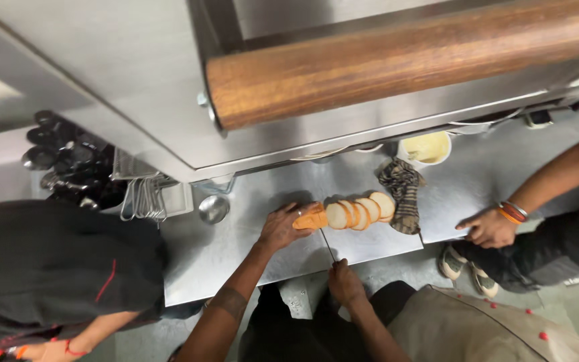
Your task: The person unwraps a loaf of bread and slices it into multiple pieces using a knife on a stainless steel countertop. The slices are arranged in a row as they are cut.
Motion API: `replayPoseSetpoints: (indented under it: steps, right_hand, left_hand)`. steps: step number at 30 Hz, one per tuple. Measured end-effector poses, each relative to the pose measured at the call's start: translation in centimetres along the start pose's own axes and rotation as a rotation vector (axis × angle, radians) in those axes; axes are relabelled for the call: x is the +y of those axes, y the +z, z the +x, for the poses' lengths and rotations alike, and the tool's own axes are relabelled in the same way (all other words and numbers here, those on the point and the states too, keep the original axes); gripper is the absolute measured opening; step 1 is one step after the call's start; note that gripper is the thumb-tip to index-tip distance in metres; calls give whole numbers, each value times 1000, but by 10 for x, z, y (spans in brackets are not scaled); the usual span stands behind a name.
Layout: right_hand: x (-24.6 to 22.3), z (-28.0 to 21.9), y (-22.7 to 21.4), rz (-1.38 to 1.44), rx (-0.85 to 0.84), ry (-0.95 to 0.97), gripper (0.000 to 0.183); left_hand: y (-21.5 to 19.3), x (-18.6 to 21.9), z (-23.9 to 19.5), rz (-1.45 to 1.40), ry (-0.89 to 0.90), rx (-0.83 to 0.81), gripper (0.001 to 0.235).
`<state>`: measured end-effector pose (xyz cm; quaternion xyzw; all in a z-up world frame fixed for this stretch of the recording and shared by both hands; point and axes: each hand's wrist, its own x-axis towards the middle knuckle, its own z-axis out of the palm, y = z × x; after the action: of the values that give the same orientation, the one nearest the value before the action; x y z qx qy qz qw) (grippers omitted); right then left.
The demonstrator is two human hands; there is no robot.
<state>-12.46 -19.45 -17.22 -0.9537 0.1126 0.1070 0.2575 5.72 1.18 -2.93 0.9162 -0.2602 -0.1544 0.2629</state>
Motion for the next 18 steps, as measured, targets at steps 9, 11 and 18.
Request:
replayPoseSetpoints:
  steps: [9, 11, 18]
  right_hand:
    - [-10, 31, 1, 34, -62, 4, 45]
    - [-7, 27, 1, 38, -78, -7, 46]
    - [9, 3, -1, -36, -63, -98, 51]
  left_hand:
    - [-2, -3, 1, 11, 35, 7, 84]
    - [1, -1, -1, 6, 23, -9, 84]
    - [-1, -2, 1, 25, -5, -22, 84]
